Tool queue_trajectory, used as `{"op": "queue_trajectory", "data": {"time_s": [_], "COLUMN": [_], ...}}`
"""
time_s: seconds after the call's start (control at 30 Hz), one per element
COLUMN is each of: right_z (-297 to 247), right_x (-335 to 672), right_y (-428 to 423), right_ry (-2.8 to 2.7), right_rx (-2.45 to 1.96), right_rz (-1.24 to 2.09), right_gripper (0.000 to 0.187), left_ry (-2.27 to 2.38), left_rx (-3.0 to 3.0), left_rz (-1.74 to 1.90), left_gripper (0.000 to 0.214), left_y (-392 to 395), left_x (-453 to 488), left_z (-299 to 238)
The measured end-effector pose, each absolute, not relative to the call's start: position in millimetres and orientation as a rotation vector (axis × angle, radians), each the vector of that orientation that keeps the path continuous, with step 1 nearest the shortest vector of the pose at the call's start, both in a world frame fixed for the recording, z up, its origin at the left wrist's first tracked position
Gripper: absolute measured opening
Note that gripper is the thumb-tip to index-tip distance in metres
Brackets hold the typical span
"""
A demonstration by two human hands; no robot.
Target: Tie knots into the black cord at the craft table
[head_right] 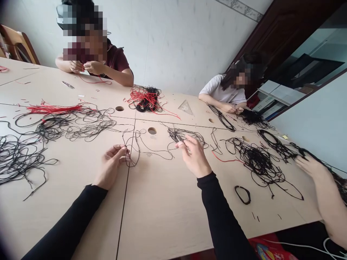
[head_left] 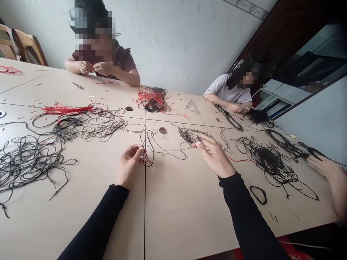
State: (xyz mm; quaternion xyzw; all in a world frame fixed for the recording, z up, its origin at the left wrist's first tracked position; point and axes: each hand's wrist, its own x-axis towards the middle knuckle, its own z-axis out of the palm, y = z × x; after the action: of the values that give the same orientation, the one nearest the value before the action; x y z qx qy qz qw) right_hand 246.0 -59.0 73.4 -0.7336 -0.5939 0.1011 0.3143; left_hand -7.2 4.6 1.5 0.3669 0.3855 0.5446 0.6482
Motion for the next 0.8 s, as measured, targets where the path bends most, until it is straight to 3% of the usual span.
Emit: {"op": "queue_trajectory", "data": {"time_s": [0.17, 0.33, 0.8], "right_z": [62.9, 31.2, 25.8], "right_x": [205.1, 150.4, 108.5], "right_y": [-54.2, -40.0, -30.8], "right_ry": [-1.274, -1.224, -0.766], "right_rx": [-1.565, -1.524, -1.374], "right_rz": [0.840, 1.297, 1.619], "right_gripper": [0.045, 0.053, 0.042], "left_ry": [0.881, 0.886, 0.887], "left_rx": [0.842, 0.849, 0.952], "left_rz": [1.234, 1.255, 1.224], "left_gripper": [0.030, 0.032, 0.026], "left_y": [4.1, 3.2, 1.6], "left_x": [-6.6, -6.0, -2.4], "left_z": [1.7, 0.9, -1.8]}}
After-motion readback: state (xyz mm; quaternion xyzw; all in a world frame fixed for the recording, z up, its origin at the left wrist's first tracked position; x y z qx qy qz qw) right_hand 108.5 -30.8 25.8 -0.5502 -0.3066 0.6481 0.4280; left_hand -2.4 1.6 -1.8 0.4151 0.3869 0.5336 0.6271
